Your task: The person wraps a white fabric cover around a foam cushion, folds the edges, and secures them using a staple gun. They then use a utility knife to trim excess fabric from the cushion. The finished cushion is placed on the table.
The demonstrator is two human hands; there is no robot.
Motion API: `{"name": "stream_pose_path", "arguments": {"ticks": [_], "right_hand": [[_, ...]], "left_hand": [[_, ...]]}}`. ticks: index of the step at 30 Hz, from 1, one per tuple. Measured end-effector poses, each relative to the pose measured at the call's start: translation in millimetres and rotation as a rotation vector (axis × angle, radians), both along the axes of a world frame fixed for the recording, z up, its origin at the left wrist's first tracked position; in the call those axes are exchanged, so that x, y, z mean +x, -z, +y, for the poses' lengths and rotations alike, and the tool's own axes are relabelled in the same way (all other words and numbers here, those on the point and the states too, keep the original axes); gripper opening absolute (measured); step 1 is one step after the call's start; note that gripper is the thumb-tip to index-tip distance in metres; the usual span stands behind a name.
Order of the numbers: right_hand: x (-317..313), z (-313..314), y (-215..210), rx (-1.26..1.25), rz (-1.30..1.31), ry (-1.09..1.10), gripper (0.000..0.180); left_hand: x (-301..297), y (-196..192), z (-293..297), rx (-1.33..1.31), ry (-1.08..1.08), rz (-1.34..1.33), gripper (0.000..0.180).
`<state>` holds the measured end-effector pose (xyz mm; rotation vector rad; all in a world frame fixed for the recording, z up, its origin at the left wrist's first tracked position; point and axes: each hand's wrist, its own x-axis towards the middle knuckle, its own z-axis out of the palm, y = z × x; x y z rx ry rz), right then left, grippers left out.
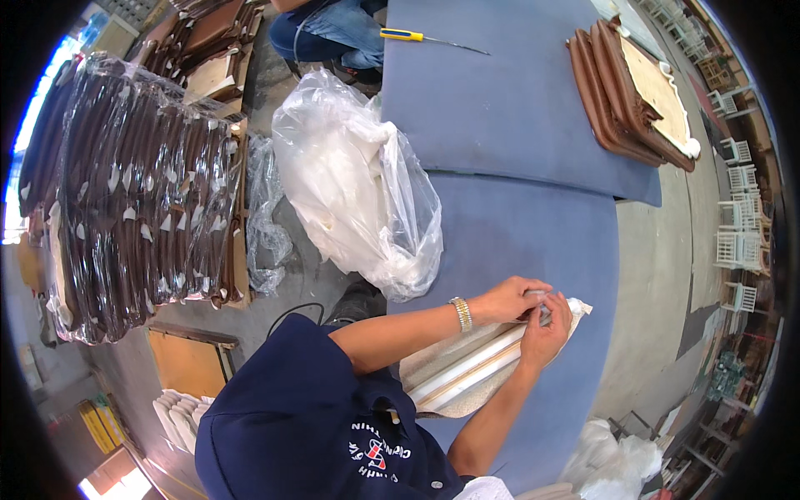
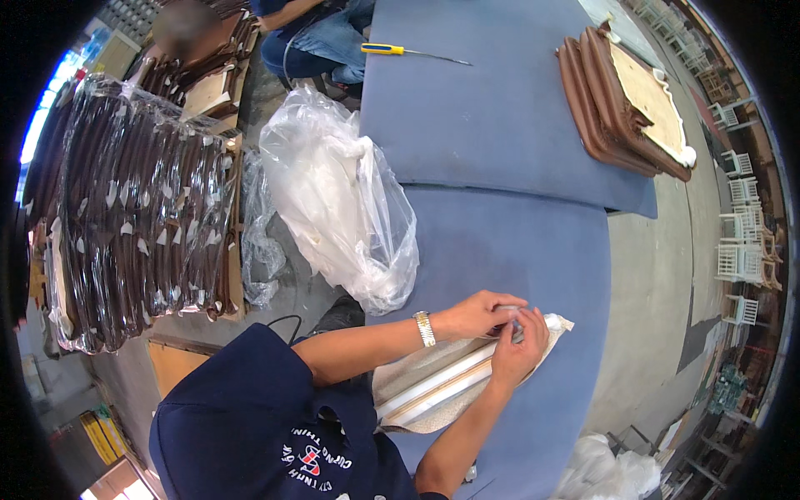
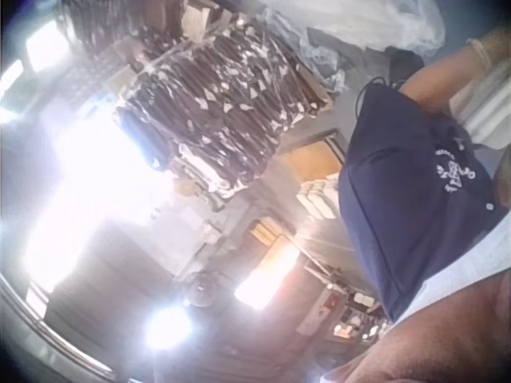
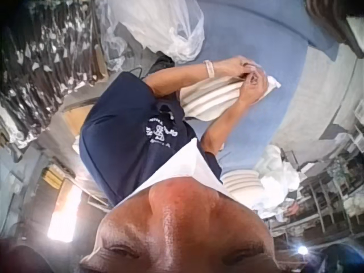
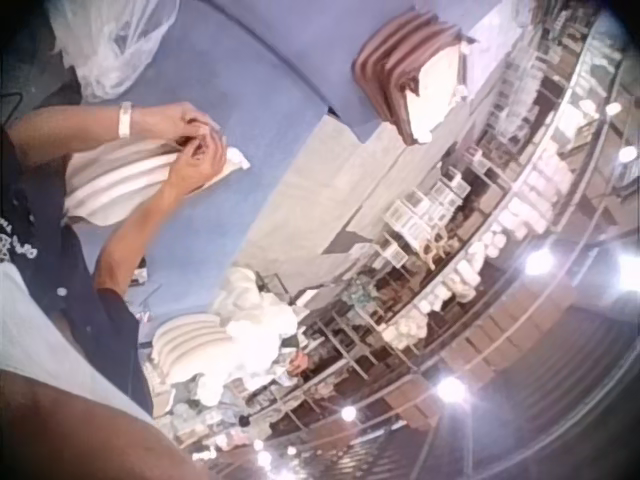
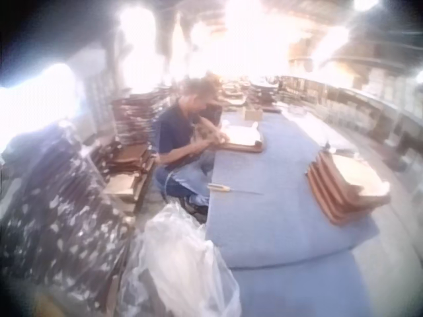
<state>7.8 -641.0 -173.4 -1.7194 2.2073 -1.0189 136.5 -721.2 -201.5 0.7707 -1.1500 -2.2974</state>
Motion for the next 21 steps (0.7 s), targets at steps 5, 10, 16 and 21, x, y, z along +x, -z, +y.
{"name": "stream_pose_path", "arguments": {"ticks": [5,10,16,21], "right_hand": [[9.4,1.4,-5.0,0.114,0.199,-0.018,0.029],[-12.5,36.4,-3.1,0.167,0.210,0.140,0.023],[-10.6,42.6,-9.9,0.146,0.161,0.189,0.016],[-12.8,47.2,-8.6,0.137,0.157,0.183,0.018]], "left_hand": [[119.3,8.2,-6.4,-0.195,-0.696,0.030,0.027],[270.1,104.1,-88.8,-0.135,-1.373,-0.385,0.033],[257.4,248.9,-201.5,-0.049,-1.167,-0.746,0.043],[281.4,328.5,-151.8,-0.010,-0.253,-1.386,0.047]]}}
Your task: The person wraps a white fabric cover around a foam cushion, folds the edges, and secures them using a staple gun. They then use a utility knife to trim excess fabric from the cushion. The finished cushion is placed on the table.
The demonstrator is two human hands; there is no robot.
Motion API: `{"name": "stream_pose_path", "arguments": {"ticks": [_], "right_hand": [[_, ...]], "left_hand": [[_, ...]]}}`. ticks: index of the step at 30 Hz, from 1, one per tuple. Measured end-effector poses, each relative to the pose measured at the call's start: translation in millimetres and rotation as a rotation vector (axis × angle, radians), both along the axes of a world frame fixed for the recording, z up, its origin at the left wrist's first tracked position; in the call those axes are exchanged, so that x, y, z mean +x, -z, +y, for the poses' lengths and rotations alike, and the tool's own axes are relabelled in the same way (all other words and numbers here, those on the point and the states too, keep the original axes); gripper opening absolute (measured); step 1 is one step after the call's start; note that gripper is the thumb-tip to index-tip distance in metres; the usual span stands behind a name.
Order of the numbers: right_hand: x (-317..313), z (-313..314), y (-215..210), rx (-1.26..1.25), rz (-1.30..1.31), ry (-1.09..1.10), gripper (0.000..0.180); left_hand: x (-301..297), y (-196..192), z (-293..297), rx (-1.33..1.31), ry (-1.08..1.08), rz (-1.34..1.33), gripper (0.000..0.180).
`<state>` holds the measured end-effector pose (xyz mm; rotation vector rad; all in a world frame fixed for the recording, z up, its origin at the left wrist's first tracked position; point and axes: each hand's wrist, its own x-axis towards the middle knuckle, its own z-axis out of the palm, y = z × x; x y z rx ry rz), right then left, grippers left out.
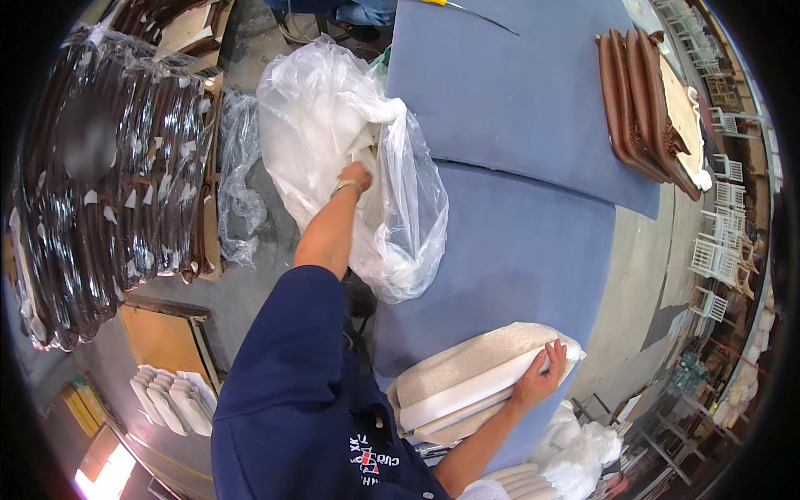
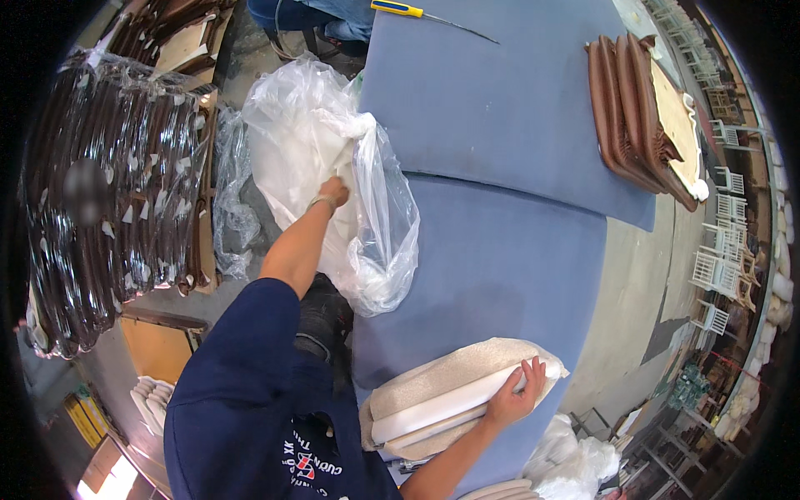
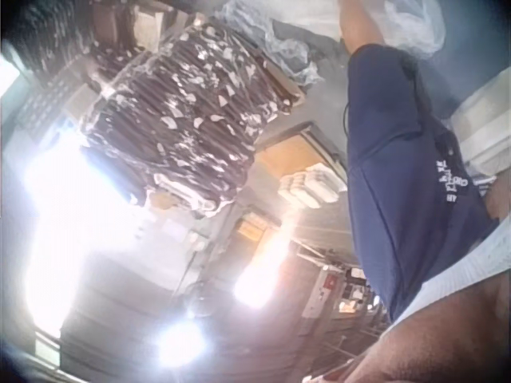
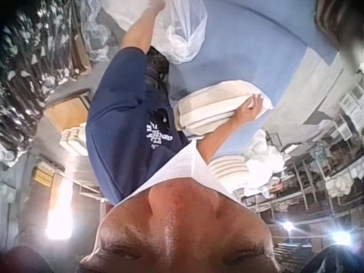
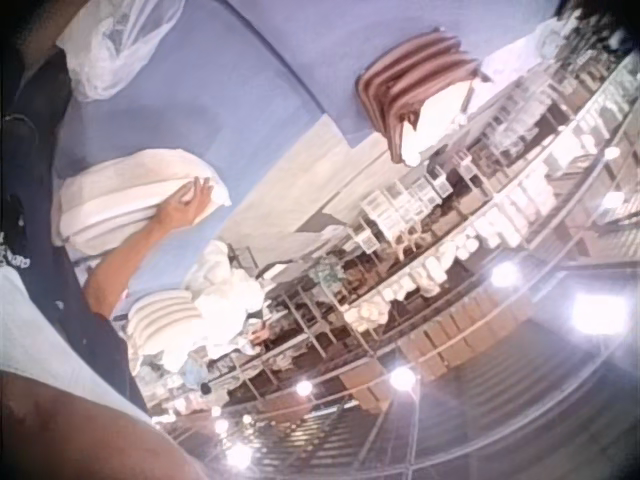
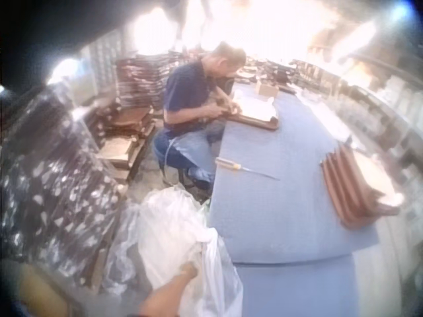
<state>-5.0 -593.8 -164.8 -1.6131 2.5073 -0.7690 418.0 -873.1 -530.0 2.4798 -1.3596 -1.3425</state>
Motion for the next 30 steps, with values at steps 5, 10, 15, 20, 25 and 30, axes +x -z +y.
{"name": "stream_pose_path", "arguments": {"ticks": [5,10,15,20,25,30], "right_hand": [[-7.5,16.2,10.2,-0.067,0.012,0.027,0.019],[-0.6,14.0,13.7,-0.130,-0.049,0.037,0.020],[-12.4,10.1,33.6,-0.358,-0.146,0.061,0.020],[16.1,-31.0,30.9,-0.771,-0.584,0.020,0.020],[-18.9,2.3,5.5,-0.878,-0.858,0.353,0.024],[-73.6,32.2,14.4,-0.335,-0.164,0.631,0.040]], "left_hand": [[104.8,-36.7,85.3,0.062,-0.103,-0.065,0.099],[132.7,-119.7,109.3,-0.399,-0.551,0.431,0.062],[-19.3,-261.6,131.6,-0.689,-0.400,0.824,0.043],[-213.1,-324.9,186.5,-0.156,0.296,1.182,0.059],[-297.6,-341.4,220.2,-0.114,0.698,1.006,0.072],[-330.2,-342.1,249.5,-0.167,0.940,0.908,0.081]]}}
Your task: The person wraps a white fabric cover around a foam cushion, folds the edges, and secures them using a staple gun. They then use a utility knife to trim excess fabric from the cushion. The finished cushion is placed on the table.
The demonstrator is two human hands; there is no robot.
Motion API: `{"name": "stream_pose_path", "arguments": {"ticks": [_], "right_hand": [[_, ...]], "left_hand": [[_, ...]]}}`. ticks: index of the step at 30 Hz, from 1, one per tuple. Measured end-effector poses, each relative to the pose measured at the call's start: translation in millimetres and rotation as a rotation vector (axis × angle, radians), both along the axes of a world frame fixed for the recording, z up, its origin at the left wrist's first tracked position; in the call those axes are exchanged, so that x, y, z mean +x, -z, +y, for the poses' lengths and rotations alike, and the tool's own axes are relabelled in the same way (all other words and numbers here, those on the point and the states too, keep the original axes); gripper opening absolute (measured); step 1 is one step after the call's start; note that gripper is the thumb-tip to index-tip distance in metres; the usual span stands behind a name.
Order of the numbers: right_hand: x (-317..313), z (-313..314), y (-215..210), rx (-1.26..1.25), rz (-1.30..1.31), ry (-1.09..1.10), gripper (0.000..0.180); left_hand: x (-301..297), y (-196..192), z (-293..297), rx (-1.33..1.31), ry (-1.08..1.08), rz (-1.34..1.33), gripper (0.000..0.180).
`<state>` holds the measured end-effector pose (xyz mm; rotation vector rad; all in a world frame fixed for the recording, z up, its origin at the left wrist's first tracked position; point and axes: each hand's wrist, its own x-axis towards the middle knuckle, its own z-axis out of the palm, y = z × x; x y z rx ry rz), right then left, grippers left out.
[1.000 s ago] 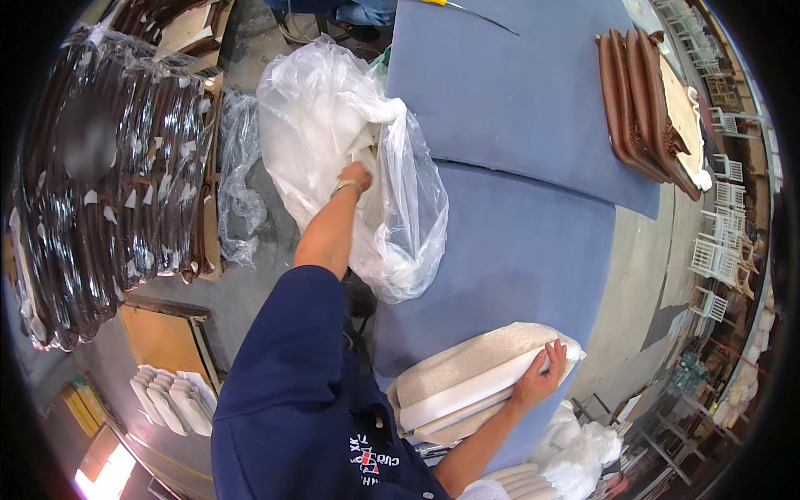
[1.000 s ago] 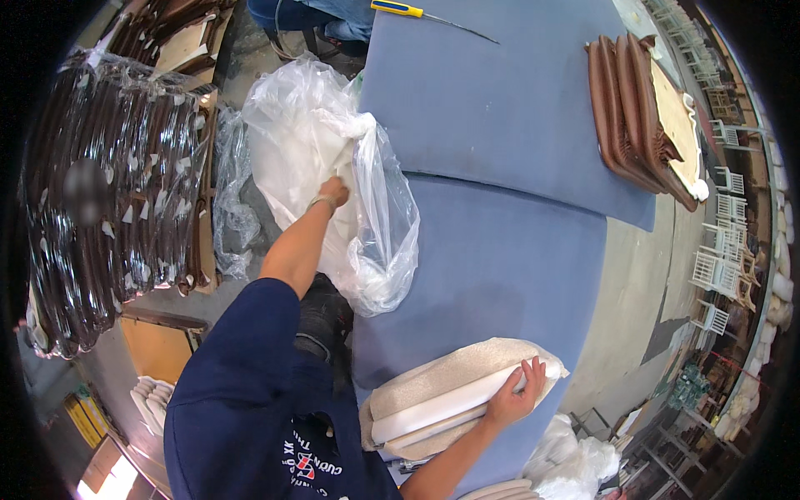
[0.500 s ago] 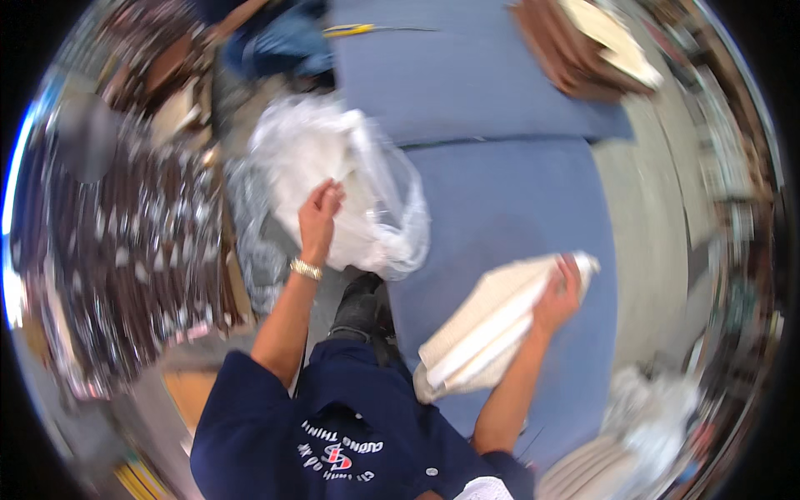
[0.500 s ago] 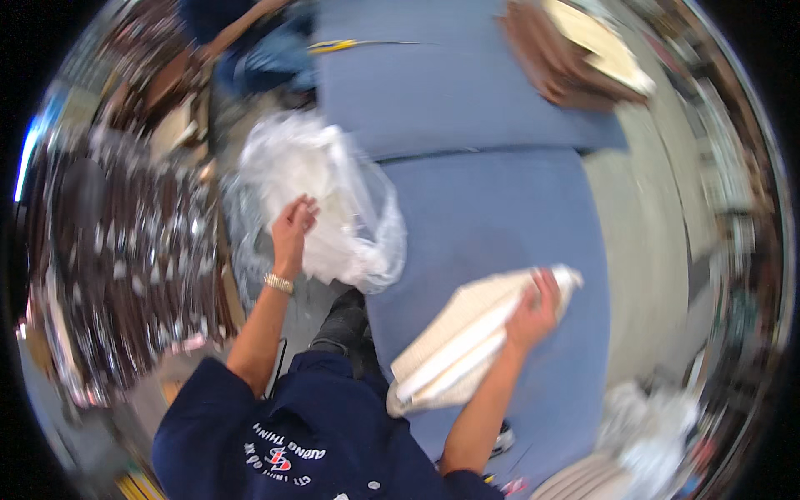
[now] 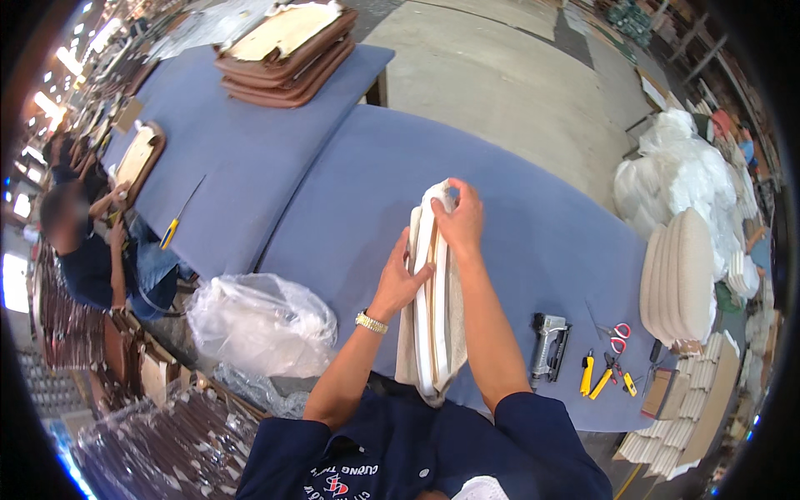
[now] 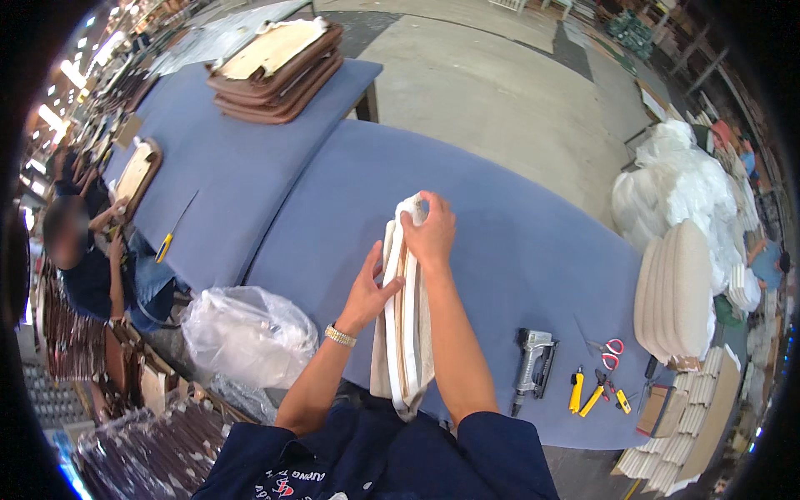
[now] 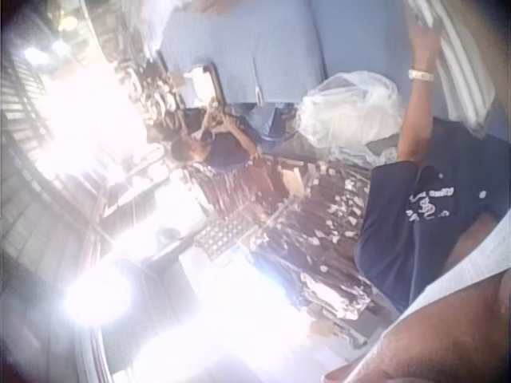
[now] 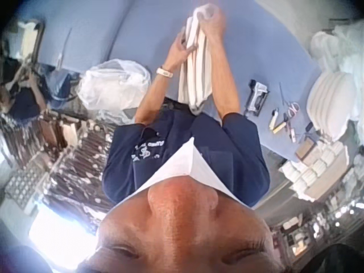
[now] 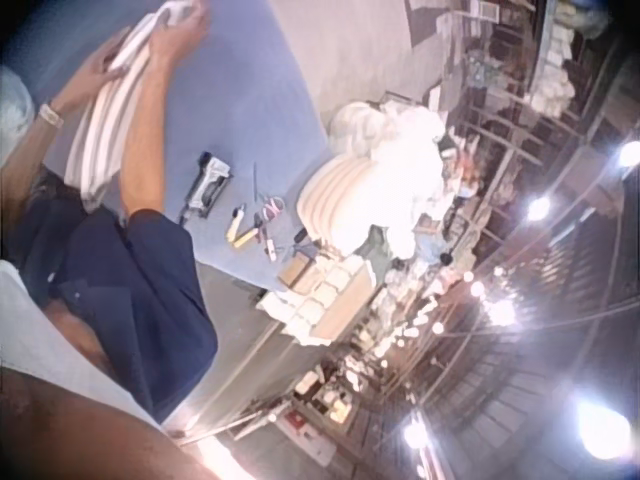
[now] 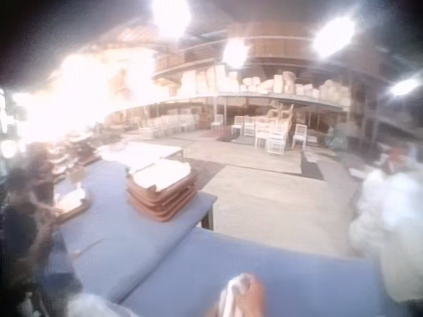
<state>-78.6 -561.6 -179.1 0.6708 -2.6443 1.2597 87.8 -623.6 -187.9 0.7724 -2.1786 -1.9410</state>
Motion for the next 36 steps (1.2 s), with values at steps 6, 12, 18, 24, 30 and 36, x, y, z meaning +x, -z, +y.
{"name": "stream_pose_path", "arguments": {"ticks": [6,12,18,24,30,36], "right_hand": [[19.4,-6.7,20.0,-0.341,-0.424,0.021,0.037],[41.4,-32.8,25.6,-0.362,-0.431,0.053,0.029],[37.7,-31.2,8.7,-0.493,-0.771,-0.118,0.038],[-17.8,-23.0,-2.0,-0.422,-0.813,-0.403,0.044],[-23.0,-32.9,-21.7,-0.156,-0.452,-0.521,0.021],[-5.2,-6.1,-19.2,-0.242,-0.399,-0.519,0.031]], "left_hand": [[-74.6,6.5,-43.8,0.370,-0.231,0.214,0.068],[-95.0,22.0,-73.1,0.220,-0.319,0.087,0.045],[-68.8,9.6,-108.9,-0.196,-0.120,-0.136,0.032],[-50.3,-25.7,-131.7,-0.070,0.114,-0.306,0.041],[-50.3,-24.0,-104.7,0.026,-0.102,-0.052,0.053],[-86.0,-27.0,-99.8,-0.206,0.020,0.290,0.056]]}}
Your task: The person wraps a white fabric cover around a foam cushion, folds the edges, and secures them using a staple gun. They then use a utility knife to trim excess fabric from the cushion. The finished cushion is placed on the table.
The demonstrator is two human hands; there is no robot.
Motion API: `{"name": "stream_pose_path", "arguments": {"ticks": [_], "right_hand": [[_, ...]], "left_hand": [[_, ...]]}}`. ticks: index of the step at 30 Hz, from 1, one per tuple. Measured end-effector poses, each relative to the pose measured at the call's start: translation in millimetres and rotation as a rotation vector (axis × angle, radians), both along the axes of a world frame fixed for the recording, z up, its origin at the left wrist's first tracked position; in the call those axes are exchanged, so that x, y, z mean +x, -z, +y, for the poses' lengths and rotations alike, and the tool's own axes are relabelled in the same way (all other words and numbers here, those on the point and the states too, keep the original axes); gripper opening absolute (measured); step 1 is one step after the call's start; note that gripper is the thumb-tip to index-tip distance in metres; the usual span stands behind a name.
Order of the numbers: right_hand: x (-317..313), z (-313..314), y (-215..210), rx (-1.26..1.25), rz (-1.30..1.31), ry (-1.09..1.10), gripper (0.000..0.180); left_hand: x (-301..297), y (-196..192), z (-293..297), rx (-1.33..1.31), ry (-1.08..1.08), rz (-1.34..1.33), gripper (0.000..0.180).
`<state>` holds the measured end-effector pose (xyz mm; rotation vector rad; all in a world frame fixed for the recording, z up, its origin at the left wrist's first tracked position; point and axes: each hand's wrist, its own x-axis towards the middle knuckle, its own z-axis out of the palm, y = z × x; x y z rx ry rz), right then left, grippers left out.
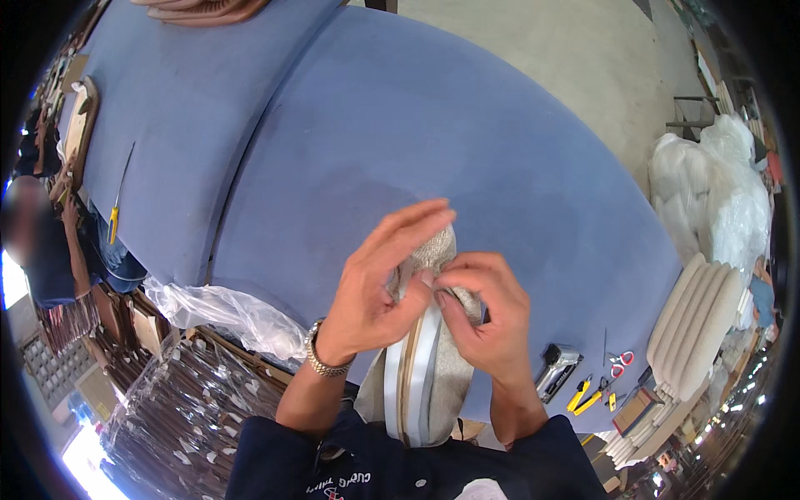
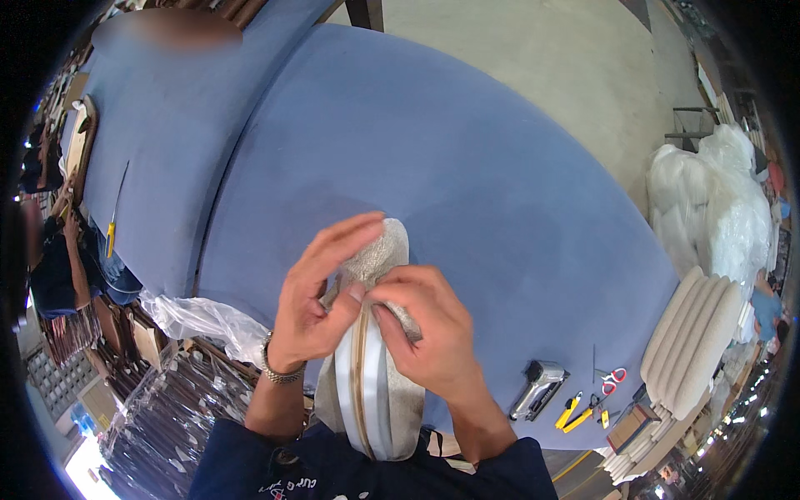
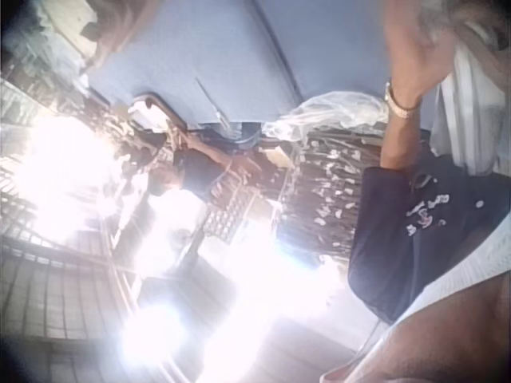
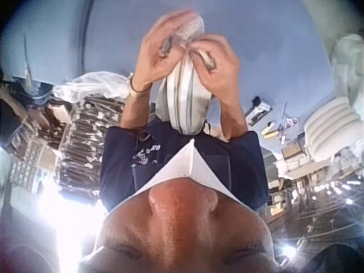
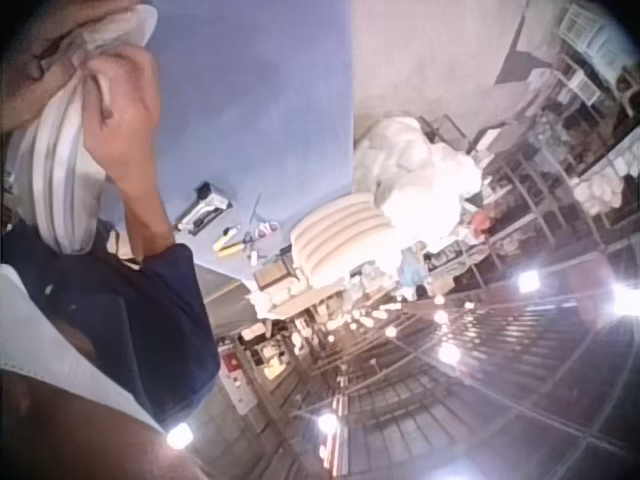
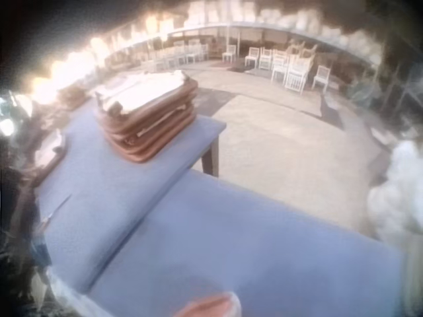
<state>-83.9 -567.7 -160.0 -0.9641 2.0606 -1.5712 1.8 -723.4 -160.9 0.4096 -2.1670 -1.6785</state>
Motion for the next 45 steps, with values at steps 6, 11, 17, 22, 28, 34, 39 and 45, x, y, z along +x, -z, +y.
{"name": "stream_pose_path", "arguments": {"ticks": [6,11,17,22,28,34,39,45], "right_hand": [[12.3,2.4,-6.0,0.047,-0.227,0.217,0.042],[7.6,-7.8,-4.0,0.113,0.138,0.196,0.027],[9.2,-14.3,-0.4,0.105,0.200,0.200,0.022],[-0.1,-15.0,-2.4,0.170,0.307,0.174,0.020],[-10.6,-11.4,-14.1,0.210,0.463,0.016,0.022],[13.5,-1.3,-15.7,0.231,0.444,-0.011,0.019],[14.3,0.8,-11.0,0.209,0.391,0.065,0.019],[9.2,6.3,-4.0,0.104,0.239,0.102,0.028]], "left_hand": [[3.5,11.1,22.6,0.067,-0.113,0.012,0.026],[3.7,18.4,14.7,0.361,-0.145,0.058,0.028],[-58.6,25.4,-25.3,0.437,0.047,-0.235,0.067],[-51.4,50.2,-2.6,0.738,0.145,-0.204,0.066],[-48.8,60.1,24.4,0.686,-0.040,0.018,0.061],[-36.6,67.1,26.5,0.510,-0.023,0.187,0.054],[-21.5,58.5,19.7,0.288,-0.035,0.228,0.036],[7.2,23.7,24.7,-0.035,-0.091,0.134,0.041]]}}
